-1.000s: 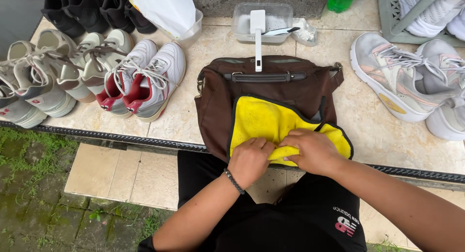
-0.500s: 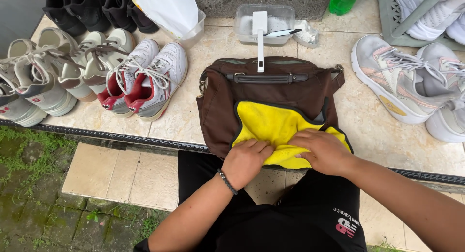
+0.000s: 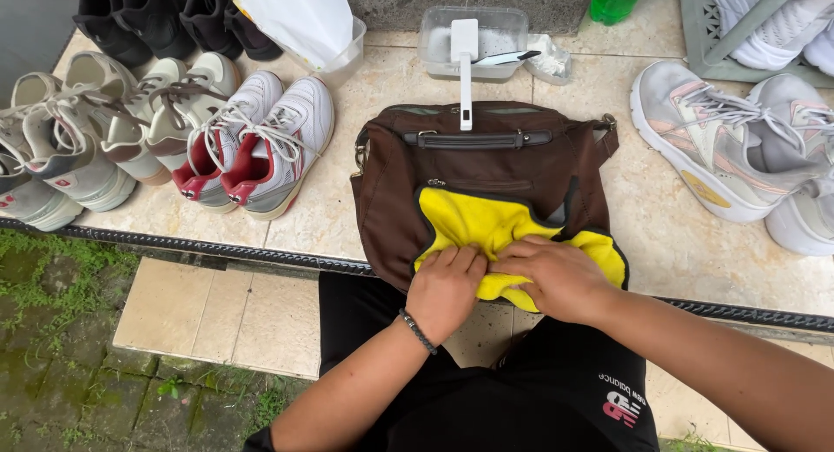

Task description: Cleaning a brown bag with a brush and a cloth

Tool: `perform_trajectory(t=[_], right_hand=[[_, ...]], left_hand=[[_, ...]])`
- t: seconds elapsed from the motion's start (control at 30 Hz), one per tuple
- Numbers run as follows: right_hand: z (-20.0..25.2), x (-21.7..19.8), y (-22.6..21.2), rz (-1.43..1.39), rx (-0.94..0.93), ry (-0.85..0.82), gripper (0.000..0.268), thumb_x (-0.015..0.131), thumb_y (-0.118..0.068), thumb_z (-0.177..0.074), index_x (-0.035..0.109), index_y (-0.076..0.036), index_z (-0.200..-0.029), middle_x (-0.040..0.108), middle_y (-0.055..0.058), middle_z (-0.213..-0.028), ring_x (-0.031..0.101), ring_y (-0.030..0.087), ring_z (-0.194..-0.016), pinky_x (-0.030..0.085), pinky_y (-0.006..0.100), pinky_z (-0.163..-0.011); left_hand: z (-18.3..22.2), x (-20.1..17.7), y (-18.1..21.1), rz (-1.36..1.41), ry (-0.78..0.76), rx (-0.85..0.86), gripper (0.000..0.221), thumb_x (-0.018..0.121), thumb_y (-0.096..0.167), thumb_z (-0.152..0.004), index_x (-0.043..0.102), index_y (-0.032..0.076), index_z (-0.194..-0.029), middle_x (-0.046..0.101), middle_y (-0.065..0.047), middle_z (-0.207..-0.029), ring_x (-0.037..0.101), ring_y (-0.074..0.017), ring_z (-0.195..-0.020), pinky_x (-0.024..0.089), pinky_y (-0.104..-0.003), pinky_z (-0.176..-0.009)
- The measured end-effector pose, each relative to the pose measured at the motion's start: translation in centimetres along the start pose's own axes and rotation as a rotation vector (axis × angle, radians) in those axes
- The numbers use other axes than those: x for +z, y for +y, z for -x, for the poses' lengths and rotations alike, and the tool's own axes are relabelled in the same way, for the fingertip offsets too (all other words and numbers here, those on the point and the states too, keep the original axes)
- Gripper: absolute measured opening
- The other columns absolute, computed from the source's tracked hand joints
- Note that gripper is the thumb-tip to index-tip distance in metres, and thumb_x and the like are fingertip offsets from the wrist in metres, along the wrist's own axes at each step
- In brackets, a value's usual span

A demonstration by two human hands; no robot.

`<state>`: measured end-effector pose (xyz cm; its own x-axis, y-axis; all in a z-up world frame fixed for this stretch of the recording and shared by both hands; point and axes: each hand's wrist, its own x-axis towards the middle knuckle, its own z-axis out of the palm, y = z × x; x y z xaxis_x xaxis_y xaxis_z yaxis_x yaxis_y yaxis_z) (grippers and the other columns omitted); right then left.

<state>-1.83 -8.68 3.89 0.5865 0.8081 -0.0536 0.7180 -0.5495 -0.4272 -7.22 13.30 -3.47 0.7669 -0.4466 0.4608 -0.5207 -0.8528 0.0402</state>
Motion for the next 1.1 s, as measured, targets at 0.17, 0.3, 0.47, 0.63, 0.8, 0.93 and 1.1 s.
perform_trajectory(t=[0.17,0.3,0.47,0.63,0.8,0.93,1.1], right_hand=[[0.1,3.2,3.2,-0.164,0.159,0.107,0.014,0.079,-0.031,-0.082,0.073,-0.03,-0.095,0.06,-0.006,-0.091,0.064,0.027,-0.096,0.055,0.043,-0.083],[0.9,0.6,1.6,-0.242,0.113,0.318,0.034,0.093,-0.025,-0.061,0.063,-0.019,-0.077,0.059,-0.001,-0.07,0.068,0.028,-0.074,0.054,0.041,-0.067],[2.4,-3.8,5.2,-0.215,0.167,0.515,0.033,0.08,-0.03,-0.086,0.075,-0.016,-0.116,0.069,0.01,-0.099,0.068,0.033,-0.089,0.053,0.046,-0.082],[1.7,-2.3,6.5,-0.021,0.342,0.535,0.057,0.082,-0.039,-0.08,0.067,-0.021,-0.131,0.045,0.012,-0.156,0.041,0.04,-0.137,0.033,0.054,-0.11],[2.3,-2.0,10.9,-0.117,0.339,0.542,0.027,0.084,-0.03,-0.078,0.069,-0.019,-0.098,0.07,0.005,-0.12,0.056,0.025,-0.133,0.022,0.05,-0.121],[2.9,-7.7,7.0,-0.127,0.386,0.85,0.044,0.081,-0.009,-0.085,0.063,-0.01,-0.125,0.056,0.018,-0.13,0.05,0.037,-0.13,0.035,0.048,-0.114],[4.1,-4.5,3.2,-0.54,0.281,0.642,0.045,0.083,0.0,-0.073,0.071,-0.003,-0.117,0.072,0.018,-0.109,0.069,0.034,-0.116,0.044,0.046,-0.111]], left_hand=[[0.7,2.4,-0.8,0.064,0.068,-0.036,0.026,0.077,0.019,-0.069,0.069,0.019,-0.093,0.059,0.002,-0.084,0.065,-0.0208,-0.079,0.053,-0.033,-0.067],[-0.5,-0.6,-0.6,0.08,0.081,-0.126,0.03,0.081,0.032,-0.065,0.066,0.02,-0.088,0.059,0.002,-0.08,0.066,-0.0229,-0.075,0.054,-0.034,-0.066],[-2.4,-7.2,0.8,0.157,-0.114,-0.248,0.097,0.092,0.062,-0.053,0.06,0.007,-0.127,0.058,-0.023,-0.126,0.059,-0.0426,-0.113,0.042,-0.055,-0.103],[-3.7,-7.9,2.1,0.233,-0.228,-0.237,0.109,0.084,0.071,-0.059,0.055,0.002,-0.138,0.045,-0.032,-0.145,0.041,-0.0498,-0.135,0.024,-0.062,-0.116],[-4.0,-8.2,1.7,0.235,-0.311,-0.258,0.111,0.087,0.068,-0.062,0.049,0.003,-0.144,0.035,-0.033,-0.153,0.03,-0.0536,-0.143,0.011,-0.066,-0.119],[-3.4,-6.3,1.6,0.16,-0.305,-0.244,0.126,0.081,0.082,-0.057,0.042,0.008,-0.152,0.024,-0.028,-0.162,0.02,-0.0527,-0.149,0.008,-0.065,-0.12],[-5.7,-7.6,3.0,0.319,-0.435,-0.173,0.112,0.083,0.068,-0.067,0.045,0.002,-0.149,0.029,-0.031,-0.159,0.02,-0.0505,-0.149,0.006,-0.063,-0.122]])
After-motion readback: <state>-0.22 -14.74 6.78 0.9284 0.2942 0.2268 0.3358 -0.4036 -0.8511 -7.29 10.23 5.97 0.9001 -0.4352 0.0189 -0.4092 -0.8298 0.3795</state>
